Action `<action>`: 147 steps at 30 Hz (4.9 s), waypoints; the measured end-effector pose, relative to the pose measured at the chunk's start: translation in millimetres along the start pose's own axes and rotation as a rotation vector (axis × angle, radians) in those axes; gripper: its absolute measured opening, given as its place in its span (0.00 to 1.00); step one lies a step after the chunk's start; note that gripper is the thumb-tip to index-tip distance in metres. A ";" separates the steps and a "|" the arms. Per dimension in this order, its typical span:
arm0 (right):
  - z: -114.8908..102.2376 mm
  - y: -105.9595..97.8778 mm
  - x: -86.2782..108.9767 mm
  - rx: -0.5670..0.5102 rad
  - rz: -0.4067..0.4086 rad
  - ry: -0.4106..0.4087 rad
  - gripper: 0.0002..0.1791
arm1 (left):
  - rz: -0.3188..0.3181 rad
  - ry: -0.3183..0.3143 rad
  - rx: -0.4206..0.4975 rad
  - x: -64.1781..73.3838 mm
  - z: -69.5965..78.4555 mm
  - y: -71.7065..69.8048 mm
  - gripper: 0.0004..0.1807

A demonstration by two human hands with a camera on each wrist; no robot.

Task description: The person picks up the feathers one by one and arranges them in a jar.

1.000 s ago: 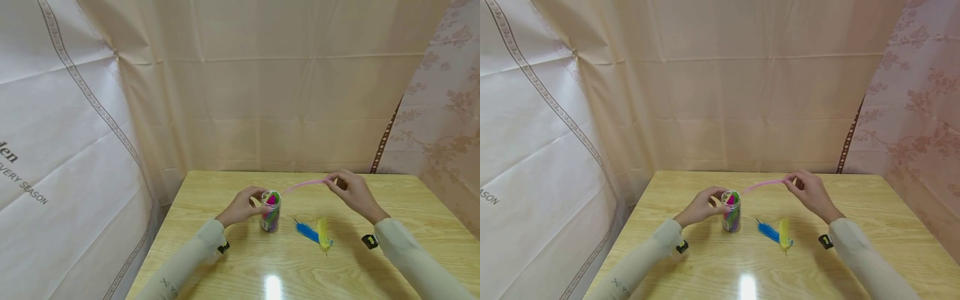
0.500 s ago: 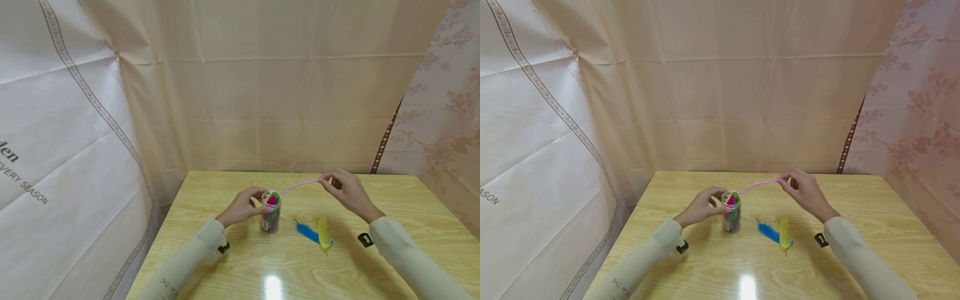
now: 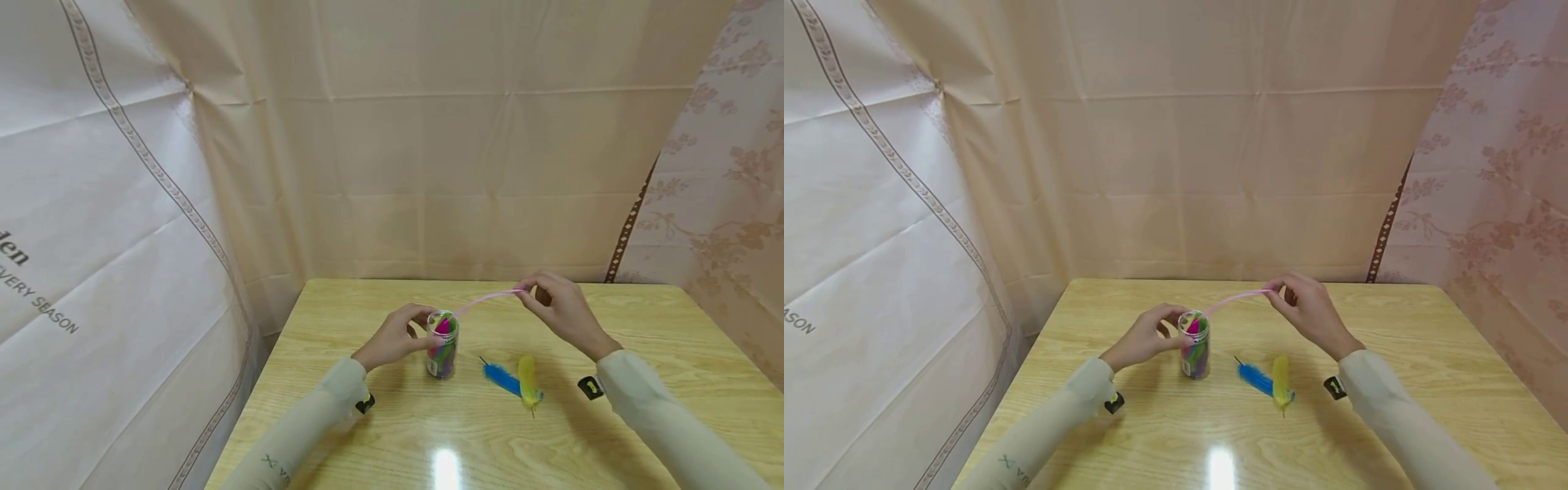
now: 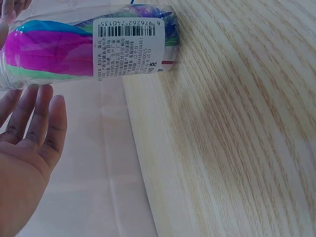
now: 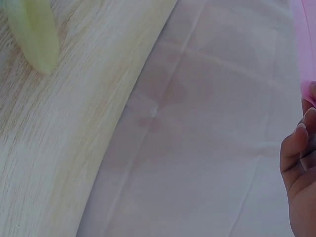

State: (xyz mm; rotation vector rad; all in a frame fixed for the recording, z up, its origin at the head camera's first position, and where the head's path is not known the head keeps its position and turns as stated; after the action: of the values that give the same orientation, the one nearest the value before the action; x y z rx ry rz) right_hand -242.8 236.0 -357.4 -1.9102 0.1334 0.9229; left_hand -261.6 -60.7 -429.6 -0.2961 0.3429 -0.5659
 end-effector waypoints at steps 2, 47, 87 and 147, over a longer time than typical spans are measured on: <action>-2.0 0.7 -0.6 0.002 0.005 -0.003 0.07 | -0.001 0.002 0.003 0.2 -0.1 -0.4 0.31; -66.5 10.9 -12.1 0.184 0.184 -0.398 0.16 | -0.002 0.005 0.012 -0.4 0.4 -1.8 0.31; -110.3 70.3 -29.5 0.013 -0.330 -0.481 0.09 | -0.026 0.027 0.021 0.9 2.3 -1.2 0.28; 17.0 71.8 74.7 -0.094 -0.519 -0.079 0.15 | -0.036 0.021 0.027 3.3 -5.7 2.6 0.31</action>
State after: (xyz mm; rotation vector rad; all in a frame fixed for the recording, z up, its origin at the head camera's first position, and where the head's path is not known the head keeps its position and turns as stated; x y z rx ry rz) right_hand -232.0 233.5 -461.8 -1.8587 -0.4410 0.6544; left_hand -260.0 -61.5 -436.5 -0.2705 0.3509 -0.6087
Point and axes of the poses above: each hand's wrist, its own x-axis away from the middle knuckle, its own y-axis out of the palm, z = x × y, the point moved 5 cm from there along -x, towards the middle knuckle, and after that the axes turned 15 degrees about x, right-handed, at the moved point
